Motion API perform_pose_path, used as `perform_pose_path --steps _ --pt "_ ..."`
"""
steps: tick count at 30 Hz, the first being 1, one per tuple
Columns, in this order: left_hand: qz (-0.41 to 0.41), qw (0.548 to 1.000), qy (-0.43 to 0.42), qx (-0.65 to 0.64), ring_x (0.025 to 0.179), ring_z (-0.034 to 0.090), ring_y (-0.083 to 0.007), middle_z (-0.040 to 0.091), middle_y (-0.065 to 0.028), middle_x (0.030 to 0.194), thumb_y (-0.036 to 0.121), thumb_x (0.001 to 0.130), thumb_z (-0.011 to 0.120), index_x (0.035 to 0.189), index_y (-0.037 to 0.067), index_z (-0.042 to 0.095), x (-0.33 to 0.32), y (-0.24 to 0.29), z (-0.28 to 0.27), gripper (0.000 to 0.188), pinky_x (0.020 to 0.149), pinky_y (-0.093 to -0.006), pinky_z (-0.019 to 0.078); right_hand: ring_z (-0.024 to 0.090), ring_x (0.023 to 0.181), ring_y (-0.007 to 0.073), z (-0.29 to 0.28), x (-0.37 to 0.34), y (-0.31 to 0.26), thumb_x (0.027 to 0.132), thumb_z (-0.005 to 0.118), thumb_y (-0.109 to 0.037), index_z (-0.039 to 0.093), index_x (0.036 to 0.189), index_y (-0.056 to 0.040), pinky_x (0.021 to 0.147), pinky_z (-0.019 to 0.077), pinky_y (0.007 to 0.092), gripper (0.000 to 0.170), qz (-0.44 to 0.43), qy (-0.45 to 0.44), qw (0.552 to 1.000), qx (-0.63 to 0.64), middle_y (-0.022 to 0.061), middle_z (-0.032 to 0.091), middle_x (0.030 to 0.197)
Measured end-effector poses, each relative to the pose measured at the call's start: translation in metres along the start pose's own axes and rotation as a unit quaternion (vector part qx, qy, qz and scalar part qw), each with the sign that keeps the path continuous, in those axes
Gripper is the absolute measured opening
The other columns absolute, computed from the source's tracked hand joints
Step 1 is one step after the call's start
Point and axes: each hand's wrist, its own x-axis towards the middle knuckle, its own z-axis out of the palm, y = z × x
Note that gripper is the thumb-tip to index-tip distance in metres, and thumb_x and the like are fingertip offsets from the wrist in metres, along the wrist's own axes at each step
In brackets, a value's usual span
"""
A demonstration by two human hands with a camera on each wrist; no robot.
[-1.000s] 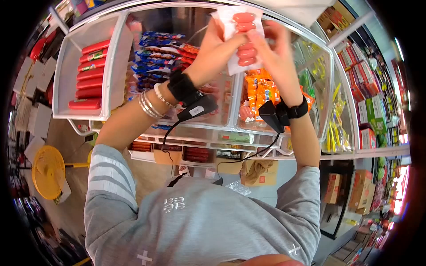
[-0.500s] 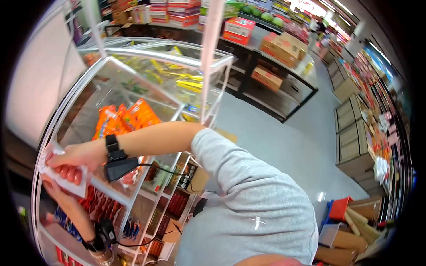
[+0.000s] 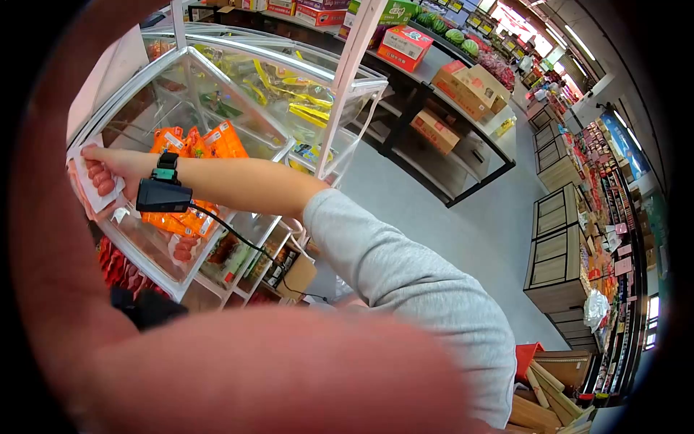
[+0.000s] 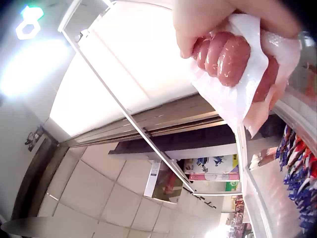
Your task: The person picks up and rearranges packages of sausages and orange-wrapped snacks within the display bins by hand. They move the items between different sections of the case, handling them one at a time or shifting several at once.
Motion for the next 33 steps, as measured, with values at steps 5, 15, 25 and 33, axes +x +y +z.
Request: perform_pose_path --steps 5,15,25,33 --pt "0.025 0.999 -0.022 0.039 0.122 0.041 -0.032 0.039 -0.023 0.133 0.046 0.076 0.066 0.129 -0.008 0.037 0.034 -0.012 0.041 0.081 0.103 -0.0422 0.0311 0.025 0.038 0.0038 -0.02 0.016 -0.004 0.088 0.05 -0.045 0.032 0.057 -0.0218 0.04 0.0261 0.0225 0.042 0.011 -0.009 1.0 -0.023 -0.0103 0.024 0.049" --pt "-0.068 0.983 0.012 0.168 0.123 0.04 -0.0318 0.038 -0.0224 0.134 0.047 0.076 0.064 0.13 -0.006 0.036 0.055 -0.038 -0.01 0.081 0.103 -0.0433 0.0314 0.025 0.039 0.0008 -0.043 0.041 0.013 0.091 0.049 -0.044 0.039 0.063 -0.0194 0.034 0.0209 0.0156 0.039 -0.021 -0.034 0.999 0.032 -0.0114 0.029 0.052" --pt "-0.137 0.967 0.038 0.211 0.123 0.04 -0.0317 0.038 -0.0218 0.134 0.049 0.076 0.062 0.131 -0.004 0.035 -0.031 0.006 -0.085 0.081 0.103 -0.0445 0.0317 0.028 0.04 0.0022 -0.001 0.017 0.028 0.092 0.048 -0.043 0.039 0.064 -0.0199 0.035 0.021 0.0167 0.037 -0.017 0.027 0.996 -0.086 -0.0108 0.03 0.053" --pt "-0.123 0.982 0.017 0.146 0.124 0.04 -0.0316 0.037 -0.0213 0.135 0.05 0.076 0.06 0.132 -0.002 0.034 -0.006 -0.047 -0.116 0.081 0.102 -0.0454 0.0319 0.027 0.041 0.0026 -0.048 0.036 0.006 0.091 0.048 -0.044 0.041 0.069 -0.0197 0.036 0.0199 0.0178 0.033 -0.044 -0.081 0.995 0.037 -0.0102 0.03 0.055"
